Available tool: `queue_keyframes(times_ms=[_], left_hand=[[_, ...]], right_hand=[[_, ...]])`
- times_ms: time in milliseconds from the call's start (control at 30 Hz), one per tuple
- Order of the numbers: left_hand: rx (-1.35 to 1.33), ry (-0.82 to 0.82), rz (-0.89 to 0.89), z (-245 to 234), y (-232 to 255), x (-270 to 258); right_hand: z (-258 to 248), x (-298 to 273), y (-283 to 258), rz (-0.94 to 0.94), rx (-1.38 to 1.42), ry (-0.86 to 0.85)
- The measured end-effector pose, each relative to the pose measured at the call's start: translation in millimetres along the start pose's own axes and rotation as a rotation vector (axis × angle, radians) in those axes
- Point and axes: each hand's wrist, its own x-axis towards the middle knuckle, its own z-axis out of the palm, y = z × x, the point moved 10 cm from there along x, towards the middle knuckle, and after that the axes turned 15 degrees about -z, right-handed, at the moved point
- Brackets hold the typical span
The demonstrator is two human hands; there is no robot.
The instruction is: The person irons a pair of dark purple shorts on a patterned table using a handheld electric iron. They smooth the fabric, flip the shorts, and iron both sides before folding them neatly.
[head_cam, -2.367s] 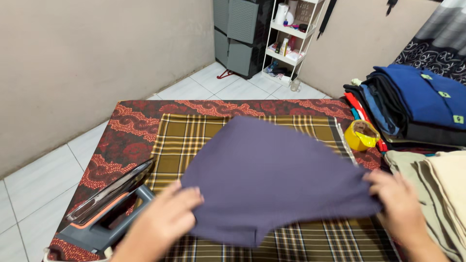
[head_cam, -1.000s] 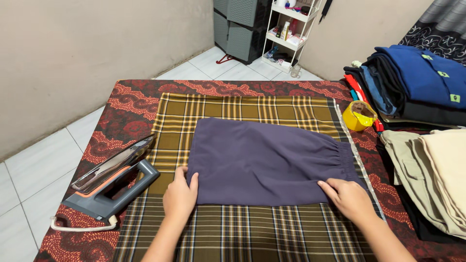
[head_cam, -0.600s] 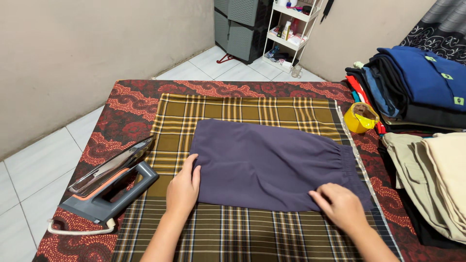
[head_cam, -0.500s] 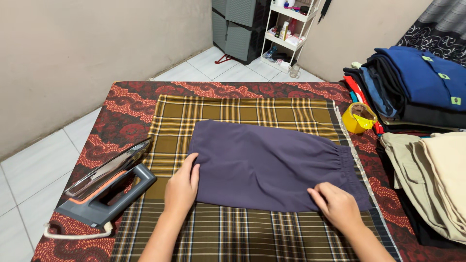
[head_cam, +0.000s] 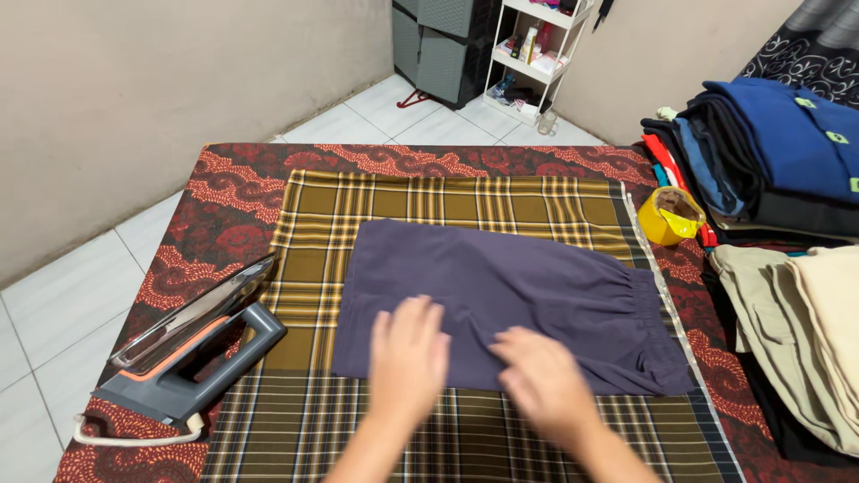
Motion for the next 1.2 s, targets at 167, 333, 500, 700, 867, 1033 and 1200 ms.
queue_keyframes(times_ms=[167, 333, 500, 700, 867, 1033, 1200], left_hand=[[0.050, -0.224, -0.055, 48, -14, 8], [0.213, -0.136, -0.106, 41, -68, 29], [0.272, -0.125, -0.142, 38, -79, 32], [0.199, -0.061, -0.133, 23, -52, 21], [-0.005, -0.144, -0.033, 40, 0, 9], [0.041, -0.197, -0.092, 67, -4, 26], [0.022, -0.140, -0.111, 74, -10, 36]], right_hand=[[63, 12, 10, 0.065, -0.038, -0.364], [45, -3, 41, 0.095, -0.137, -0.370], [3, -32, 54, 0.188, -0.120, -0.169], [-96, -152, 67, 0.439, -0.441, 0.428], [-55, -304, 171, 1.177, 0.649, 1.125], [-2, -292, 172, 1.369, 1.104, 1.054], [2, -215, 176, 1.277, 1.381, 1.236]])
